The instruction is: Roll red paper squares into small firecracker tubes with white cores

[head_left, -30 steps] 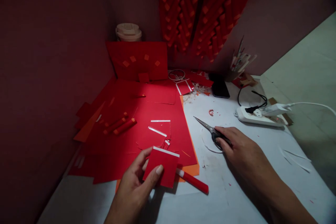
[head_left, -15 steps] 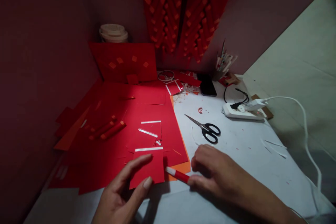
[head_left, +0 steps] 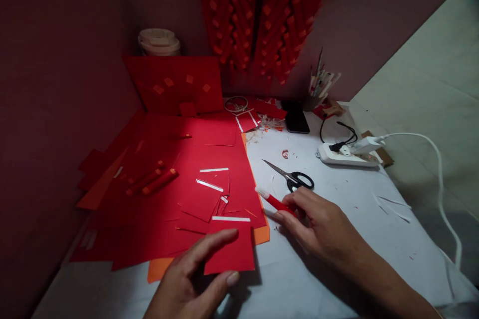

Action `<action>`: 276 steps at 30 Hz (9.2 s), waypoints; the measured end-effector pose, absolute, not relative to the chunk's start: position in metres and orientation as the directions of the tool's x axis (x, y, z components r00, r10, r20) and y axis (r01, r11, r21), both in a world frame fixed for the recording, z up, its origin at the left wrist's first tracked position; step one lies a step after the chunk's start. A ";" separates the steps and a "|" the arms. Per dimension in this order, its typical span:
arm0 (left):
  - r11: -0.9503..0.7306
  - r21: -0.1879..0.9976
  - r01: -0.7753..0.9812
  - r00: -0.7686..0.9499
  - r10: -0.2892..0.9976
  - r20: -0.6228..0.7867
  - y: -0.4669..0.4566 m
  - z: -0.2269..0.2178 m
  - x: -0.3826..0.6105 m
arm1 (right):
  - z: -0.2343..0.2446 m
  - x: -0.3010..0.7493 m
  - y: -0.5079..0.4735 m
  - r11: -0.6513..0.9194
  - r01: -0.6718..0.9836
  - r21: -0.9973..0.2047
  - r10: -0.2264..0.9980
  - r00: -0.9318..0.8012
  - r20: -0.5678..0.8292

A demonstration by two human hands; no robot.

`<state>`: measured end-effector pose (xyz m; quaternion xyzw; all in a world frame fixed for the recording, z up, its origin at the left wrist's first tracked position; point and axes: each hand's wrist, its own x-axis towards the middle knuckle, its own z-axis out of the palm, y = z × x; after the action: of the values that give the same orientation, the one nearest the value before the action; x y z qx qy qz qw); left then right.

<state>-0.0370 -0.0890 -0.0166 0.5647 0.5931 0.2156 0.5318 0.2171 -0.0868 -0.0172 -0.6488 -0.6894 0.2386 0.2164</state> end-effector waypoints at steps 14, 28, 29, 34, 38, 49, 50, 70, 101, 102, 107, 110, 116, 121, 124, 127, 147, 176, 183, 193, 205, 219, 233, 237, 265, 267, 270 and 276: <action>-0.046 0.884 0.465 0.545 0.802 -0.245 -0.087 -0.038 -0.018 | -0.022 0.199 -0.094 0.162 0.652 -0.741 0.903 -0.400 -0.154; -0.727 0.380 0.572 0.624 0.686 0.375 -0.094 -0.045 -0.035 | -0.022 0.193 -0.094 0.199 0.647 -0.736 0.910 -0.401 -0.107; -0.732 0.396 0.555 0.636 0.680 0.365 -0.095 -0.045 -0.035 | -0.022 0.192 -0.095 0.203 0.640 -0.741 0.908 -0.406 -0.102; -0.761 0.435 0.482 0.654 0.643 0.399 -0.095 -0.048 -0.031 | -0.026 0.188 -0.107 0.249 0.638 -0.729 0.887 -0.452 -0.093; -0.801 0.404 0.441 0.580 0.598 0.553 -0.092 -0.048 -0.025 | -0.033 0.185 -0.115 0.282 0.644 -0.711 0.893 -0.447 -0.051; -0.738 0.472 0.483 0.578 0.673 0.461 -0.095 -0.057 -0.026 | -0.038 0.182 -0.119 0.279 0.627 -0.728 0.901 -0.433 -0.028; -0.735 0.472 0.486 0.578 0.676 0.457 -0.095 -0.058 -0.026 | -0.039 0.182 -0.120 0.281 0.623 -0.730 0.903 -0.428 -0.018; -0.715 0.493 0.496 0.586 0.694 0.417 -0.089 -0.049 -0.022 | -0.062 0.180 -0.140 0.356 0.679 -0.642 0.934 -0.283 0.218; -0.565 0.668 0.485 0.574 0.782 0.245 -0.088 -0.050 -0.015 | -0.057 0.175 -0.141 0.203 0.645 -0.736 0.974 -0.059 0.217; -0.558 0.672 0.487 0.567 0.787 0.243 -0.088 -0.050 -0.015 | -0.057 0.175 -0.141 0.201 0.646 -0.736 0.975 -0.057 0.217; -0.516 0.688 0.510 0.557 0.808 0.193 -0.086 -0.045 -0.014 | -0.058 0.174 -0.140 0.203 0.644 -0.737 0.974 -0.055 0.219; -0.516 0.675 0.528 0.561 0.808 0.179 -0.085 -0.043 -0.012 | -0.059 0.174 -0.140 0.219 0.645 -0.733 0.969 -0.054 0.241; -0.499 0.677 0.541 0.569 0.810 0.143 -0.083 -0.042 -0.012 | -0.055 0.177 -0.141 0.314 0.732 -0.604 0.934 -0.125 0.335; -0.495 0.678 0.543 0.568 0.811 0.137 -0.081 -0.040 -0.012 | -0.053 0.180 -0.140 0.434 0.808 -0.399 0.883 -0.294 0.365; -0.496 0.685 0.534 0.565 0.812 0.147 -0.081 -0.041 -0.011 | -0.055 0.179 -0.141 0.427 0.823 -0.375 0.893 -0.317 0.320; -0.508 0.679 0.531 0.569 0.807 0.159 -0.081 -0.043 -0.010 | -0.054 0.178 -0.142 0.407 0.837 -0.366 0.905 -0.315 0.287; -0.766 0.522 0.376 0.721 0.596 0.354 -0.094 -0.055 -0.041 | -0.044 0.175 -0.134 0.418 0.825 -0.380 0.899 -0.316 0.302; -0.752 0.482 0.449 0.662 0.642 0.386 -0.081 -0.040 -0.021 | -0.051 0.173 -0.122 0.417 0.826 -0.380 0.901 -0.321 0.291; -0.714 0.541 0.445 0.616 0.682 0.393 -0.084 -0.049 -0.025 | -0.056 0.172 -0.124 0.486 0.801 -0.351 0.863 -0.374 0.341; -0.649 0.584 0.488 0.590 0.738 0.327 -0.087 -0.056 -0.024 | -0.060 0.169 -0.123 0.475 0.801 -0.365 0.876 -0.390 0.285; -0.671 0.533 0.515 0.471 0.742 0.477 -0.090 -0.047 -0.027 | -0.050 0.169 -0.120 0.527 0.799 -0.288 0.827 -0.405 0.390; 0.161 0.983 0.089 0.253 0.951 -0.179 -0.095 -0.029 -0.010 | -0.031 0.147 -0.119 0.443 0.762 -0.473 0.822 -0.135 0.553; -0.030 0.996 0.086 0.254 0.967 0.007 -0.090 -0.027 0.002 | -0.038 0.144 -0.120 0.372 0.642 -0.670 0.880 -0.016 0.474; -0.202 0.956 0.215 0.290 0.947 0.135 -0.087 -0.029 0.000 | -0.042 0.145 -0.121 0.326 0.626 -0.708 0.917 -0.028 0.397; -0.572 0.758 0.312 0.437 0.795 0.420 -0.099 -0.054 -0.014 | -0.032 0.147 -0.117 0.283 0.292 -0.914 0.944 0.084 0.319; -0.598 0.729 0.332 0.448 0.780 0.436 -0.097 -0.053 -0.014 | -0.033 0.148 -0.118 0.263 0.288 -0.921 0.951 0.082 0.298; -0.657 0.653 0.377 0.469 0.743 0.477 -0.094 -0.052 -0.012 | -0.037 0.148 -0.119 0.232 0.299 -0.926 0.960 0.085 0.268; -0.704 0.520 0.484 0.462 0.710 0.532 -0.091 -0.050 -0.006 | -0.039 0.146 -0.120 0.124 0.274 -0.954 0.982 0.105 0.158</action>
<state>-0.0061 -0.0915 -0.0500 0.8418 0.3545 0.3788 0.1493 0.1457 -0.1202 -0.0388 -0.5563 -0.5646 0.3587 0.4930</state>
